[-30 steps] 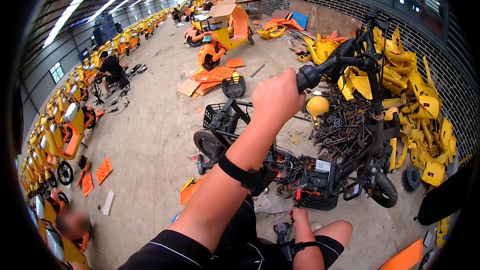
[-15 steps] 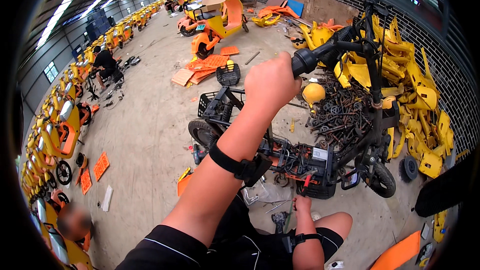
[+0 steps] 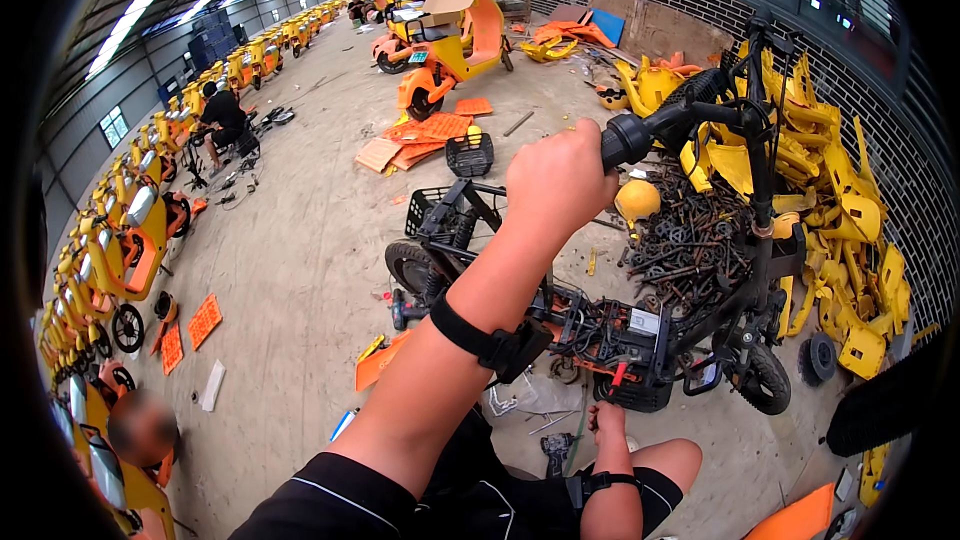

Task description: The person uses a hammer to tap a component on a motorcycle frame and then uses a screwdriver to work on the wiring and internal components of the battery area by hand.

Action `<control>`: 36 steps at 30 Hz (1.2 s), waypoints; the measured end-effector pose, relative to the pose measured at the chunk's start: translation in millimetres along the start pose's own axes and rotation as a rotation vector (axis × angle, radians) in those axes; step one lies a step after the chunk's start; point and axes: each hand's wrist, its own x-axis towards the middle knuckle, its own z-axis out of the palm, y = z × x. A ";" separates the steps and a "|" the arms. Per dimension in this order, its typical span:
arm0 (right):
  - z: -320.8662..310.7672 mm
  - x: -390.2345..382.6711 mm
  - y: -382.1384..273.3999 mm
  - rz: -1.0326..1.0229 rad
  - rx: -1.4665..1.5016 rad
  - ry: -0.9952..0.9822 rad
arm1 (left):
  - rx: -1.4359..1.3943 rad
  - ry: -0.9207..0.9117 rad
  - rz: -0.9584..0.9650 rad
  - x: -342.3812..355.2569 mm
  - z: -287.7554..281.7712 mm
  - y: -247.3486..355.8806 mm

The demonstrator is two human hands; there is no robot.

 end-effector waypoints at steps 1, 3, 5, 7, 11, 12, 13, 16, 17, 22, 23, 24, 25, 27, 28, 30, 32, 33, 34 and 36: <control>-1.9 2.8 0.2 0.010 0.038 -0.017 | 0.002 -0.001 0.001 -0.4 0.1 0.5; -4.0 4.3 -2.3 0.019 0.071 -0.056 | 0.010 0.000 0.005 -1.2 -0.1 0.5; 0.3 2.9 -6.6 0.008 0.136 -0.087 | 0.013 0.002 0.007 -1.1 -2.4 0.5; 1.1 -3.9 -7.6 -0.009 0.224 -0.096 | 0.019 0.002 0.004 -3.4 -0.3 -1.4; 0.8 -3.0 -12.2 -0.044 0.305 -0.121 | 0.041 0.007 0.019 0.2 1.3 -1.2; 1.6 -7.5 -16.2 -0.093 0.322 -0.119 | 0.045 0.000 0.023 0.5 2.2 -0.6; 2.7 -12.1 -20.5 -0.141 0.338 -0.117 | 0.055 -0.004 0.023 1.1 2.5 -0.1; 12.2 -47.8 -43.1 -0.321 0.318 -0.111 | 0.071 -0.012 0.013 -0.6 3.7 -3.0; 11.9 -57.6 -45.5 -0.408 0.260 -0.079 | 0.062 -0.007 0.014 -0.5 3.1 -2.8; 23.4 -66.5 -50.8 -0.944 0.178 0.223 | 0.015 0.016 0.014 0.6 2.3 2.9; 25.5 -65.1 -53.4 -1.062 0.206 0.301 | 0.008 0.023 0.019 1.3 2.3 4.9; 26.7 -70.0 -57.5 -1.133 0.217 0.276 | 0.006 0.028 0.018 0.7 2.8 3.9; 27.5 -78.6 -61.9 -1.054 0.236 0.190 | 0.021 0.033 0.015 0.3 2.2 0.5; 24.8 -93.7 -69.7 -0.892 0.271 0.040 | 0.039 0.037 0.018 -0.4 4.6 -1.9; 26.7 -96.6 -69.3 -0.833 0.281 0.045 | 0.033 0.028 0.016 -0.5 6.2 -1.9; 34.7 -104.4 -67.4 -0.719 0.303 0.051 | 0.023 0.015 0.013 1.1 5.2 -1.0; 42.0 -100.0 -67.8 -0.641 0.389 0.038 | 0.031 0.027 0.019 2.3 4.5 -1.2; 44.5 -99.7 -67.9 -0.597 0.431 0.032 | 0.037 0.029 0.021 1.6 5.1 -1.3; 42.7 -100.3 -69.3 -0.539 0.441 0.025 | 0.044 0.024 0.014 1.4 4.8 -0.9; 41.1 -101.6 -73.2 -0.458 0.427 0.027 | 0.052 0.008 0.004 1.7 4.5 1.4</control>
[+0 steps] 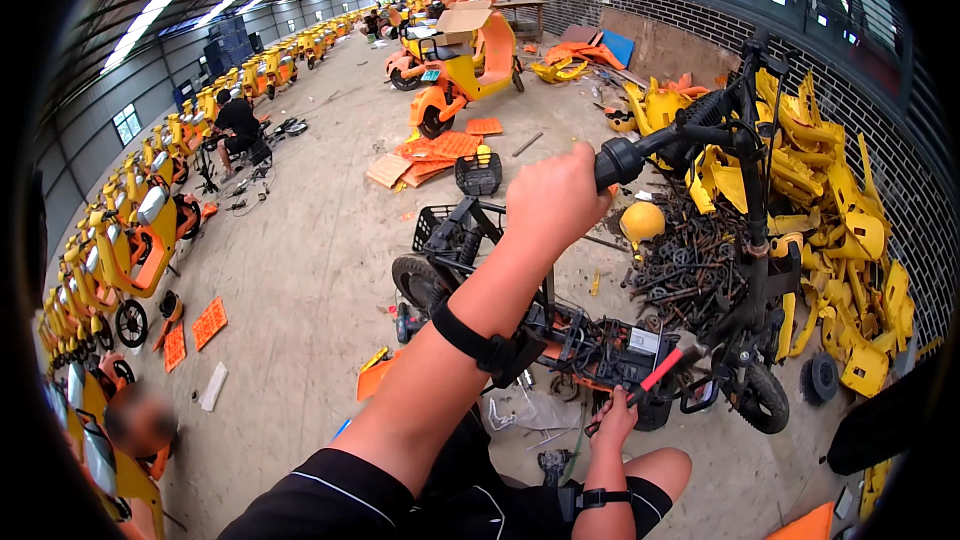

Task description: The person uses a hammer to tap a component on a motorcycle frame and then uses a screwdriver to work on the wiring and internal components of the battery area by hand.

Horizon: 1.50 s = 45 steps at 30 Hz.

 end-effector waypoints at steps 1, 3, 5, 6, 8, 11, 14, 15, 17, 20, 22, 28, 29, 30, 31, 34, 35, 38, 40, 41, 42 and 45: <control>0.1 0.3 -2.9 0.039 -0.008 0.012 | 0.018 0.007 0.003 0.1 1.3 1.0; 3.0 6.2 -0.2 0.035 0.021 0.027 | 0.051 0.019 0.006 0.7 2.8 1.6; 4.3 2.5 1.5 0.020 0.020 0.021 | 0.023 0.028 -0.009 -2.8 3.5 -3.5; 3.6 4.8 2.8 -0.032 0.014 0.022 | 0.003 0.027 -0.005 -3.4 3.1 -5.9; 7.0 4.5 -2.2 -0.121 0.008 0.026 | -0.011 0.005 -0.014 -2.9 -0.8 -3.2; 14.2 -2.4 -13.4 -0.190 0.020 0.016 | -0.019 0.016 -0.013 -2.0 0.0 -5.5; 4.1 5.9 -10.7 -0.130 0.047 -0.012 | -0.034 0.005 -0.007 -0.8 -0.9 -0.1; 1.5 1.1 -11.8 -0.056 0.046 -0.014 | -0.014 -0.002 -0.010 -3.0 -0.5 0.3; 1.4 -1.6 -15.4 0.076 0.056 -0.003 | 0.019 -0.021 -0.006 -1.1 -0.7 0.4; -6.1 -3.6 -16.3 -0.025 0.000 0.042 | -0.001 -0.049 0.005 1.1 2.9 1.0; -0.9 -15.6 -29.5 -0.196 -0.045 0.070 | 0.017 -0.031 0.018 0.3 1.1 -5.9; -18.6 -58.8 -108.3 -0.602 -0.230 0.173 | 0.040 -0.084 0.002 -2.3 -12.6 -4.1; -23.0 -62.1 -116.3 -0.679 -0.254 0.170 | 0.035 -0.096 0.006 -2.9 -13.2 -5.2; -19.0 -74.2 -130.1 -0.682 -0.165 0.165 | 0.021 -0.106 0.012 -3.6 -12.7 -3.5; -14.4 -85.9 -141.6 -0.685 -0.076 0.155 | 0.011 -0.116 0.014 -3.7 -11.7 -1.6; -24.9 -98.0 -157.2 -0.452 0.021 -0.121 | -0.003 -0.104 0.041 -4.8 -8.4 -4.2; -25.9 -104.7 -160.0 -0.445 0.026 -0.061 | -0.007 -0.090 0.046 -4.9 -6.9 -5.8; -22.1 -114.9 -160.6 -0.451 -0.025 0.090 | -0.089 -0.089 0.046 -3.6 -3.1 -9.0; -15.2 -117.6 -155.5 -0.471 -0.062 0.099 | -0.105 -0.017 0.065 -2.4 -5.4 -16.1; -13.5 -120.1 -156.2 -0.478 -0.082 0.103 | -0.122 0.011 0.074 -4.3 -5.8 -13.7; -12.4 -117.9 -153.9 -0.492 -0.097 0.079 | -0.137 0.043 0.090 -4.8 -0.2 -13.5; -4.1 -100.6 -150.3 -0.465 -0.105 0.012 | -0.158 0.091 0.113 -3.3 3.7 -18.7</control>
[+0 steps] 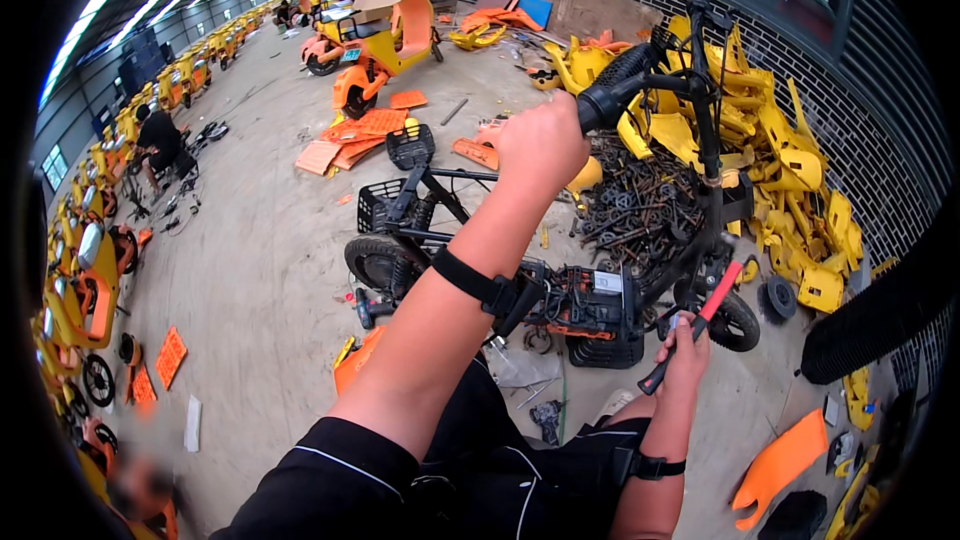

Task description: The person uses a hammer to tap a component on a motorcycle frame and then uses a screwdriver to work on the wiring and internal components of the battery area by hand.

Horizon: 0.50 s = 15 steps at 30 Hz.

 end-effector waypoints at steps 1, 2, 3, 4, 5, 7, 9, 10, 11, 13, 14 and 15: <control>-0.2 6.9 8.8 0.017 -0.018 -0.014 | 0.001 0.003 0.000 0.4 0.1 0.0; -3.0 14.3 19.2 0.034 -0.037 -0.029 | 0.002 0.008 -0.001 1.0 0.3 0.0; -7.9 19.4 31.2 0.084 -0.023 -0.064 | 0.019 -0.001 -0.017 1.4 1.1 -0.3; -10.0 18.0 40.7 0.176 -0.006 -0.043 | 0.029 -0.005 -0.018 1.6 1.5 0.1; -21.7 26.4 64.1 0.245 -0.004 -0.055 | 0.040 -0.009 -0.020 2.4 2.0 0.6; -64.7 41.1 132.9 0.394 -0.099 -0.075 | 0.055 -0.029 -0.022 1.4 3.8 5.6; -87.9 43.6 181.4 0.619 -0.088 -0.066 | 0.079 -0.040 -0.038 0.7 -0.4 7.4; -90.2 44.4 193.1 0.766 0.026 -0.033 | 0.081 -0.054 -0.057 1.8 -3.3 9.9; -94.3 48.2 201.9 0.912 0.140 0.003 | 0.082 -0.067 -0.076 2.2 -5.9 13.0; -86.1 58.2 202.0 0.889 0.132 0.012 | 0.089 -0.078 -0.100 4.4 -6.2 14.5; -80.6 61.4 203.6 0.876 0.129 0.017 | 0.096 -0.082 -0.105 4.4 -4.4 13.5; -72.4 60.9 202.1 0.762 0.031 0.023 | 0.101 -0.087 -0.108 4.5 -0.3 13.4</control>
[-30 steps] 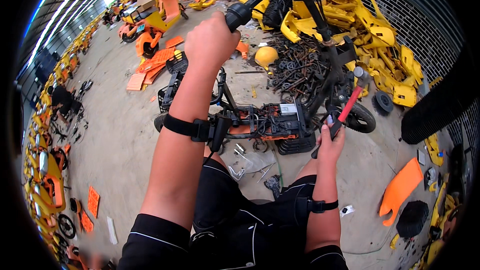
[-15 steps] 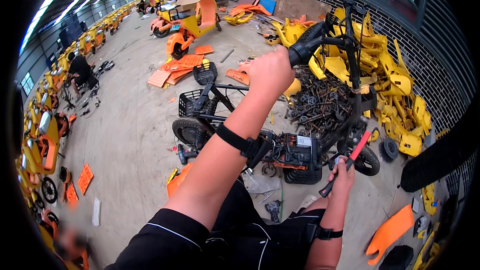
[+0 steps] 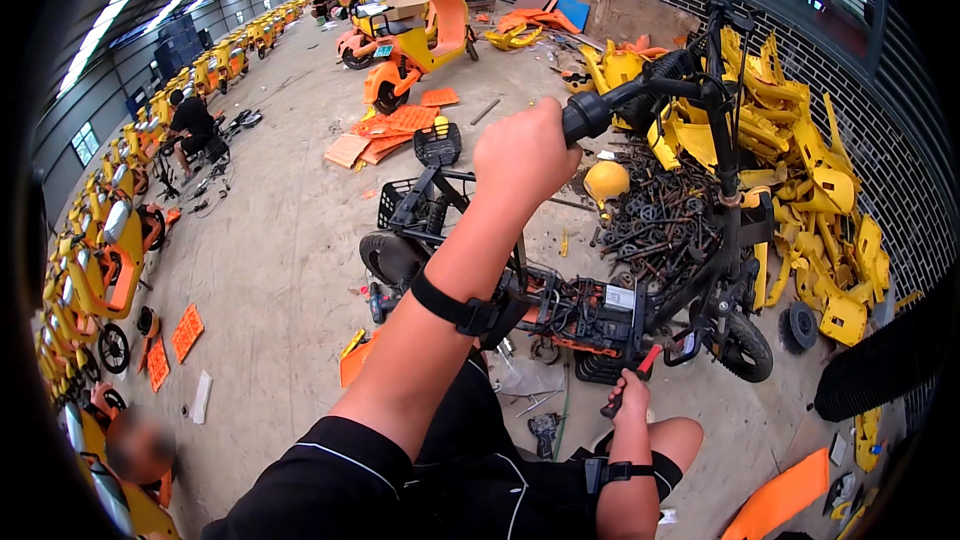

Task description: The person uses a hammer to tap a component on a motorcycle frame and then uses a screwdriver to work on the wiring and internal components of the battery area by hand.

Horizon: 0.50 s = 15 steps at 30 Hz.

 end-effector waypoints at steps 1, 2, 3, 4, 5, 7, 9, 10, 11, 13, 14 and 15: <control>7.2 -0.5 -3.5 -0.065 -0.042 -0.010 | 0.025 -0.004 -0.011 -0.2 -0.3 1.9; 13.9 -0.8 -8.5 -0.130 -0.084 -0.019 | 0.049 -0.008 -0.021 -0.4 -1.2 4.7; 18.2 -1.4 -11.1 -0.191 -0.122 -0.026 | 0.075 -0.019 -0.028 -1.2 -1.9 6.9; 21.0 0.7 -14.8 -0.206 -0.140 -0.061 | 0.079 -0.017 -0.029 -0.8 -2.1 7.1; 23.9 5.9 -11.5 -0.168 -0.129 -0.083 | 0.084 -0.016 -0.031 -0.3 -2.4 6.3; 29.8 15.0 -11.7 -0.107 -0.111 -0.121 | 0.083 -0.011 -0.034 1.0 -2.9 8.3; 34.4 23.8 -8.6 0.002 -0.103 -0.112 | 0.086 -0.010 -0.038 1.4 -3.9 10.3; 37.3 29.7 -7.1 0.058 -0.112 -0.116 | 0.098 -0.006 -0.031 1.6 -2.9 10.8; 38.8 34.6 -5.7 0.114 -0.121 -0.119 | 0.111 -0.003 -0.023 1.4 -1.6 10.8; 40.2 41.8 -6.6 0.169 -0.186 -0.136 | 0.115 0.005 -0.012 2.7 -0.2 11.8; 42.0 44.7 -4.8 0.180 -0.194 -0.141 | 0.110 0.007 -0.010 2.5 0.4 12.5; 45.4 47.7 -3.6 0.190 -0.206 -0.150 | 0.108 0.012 -0.012 2.1 -1.4 11.3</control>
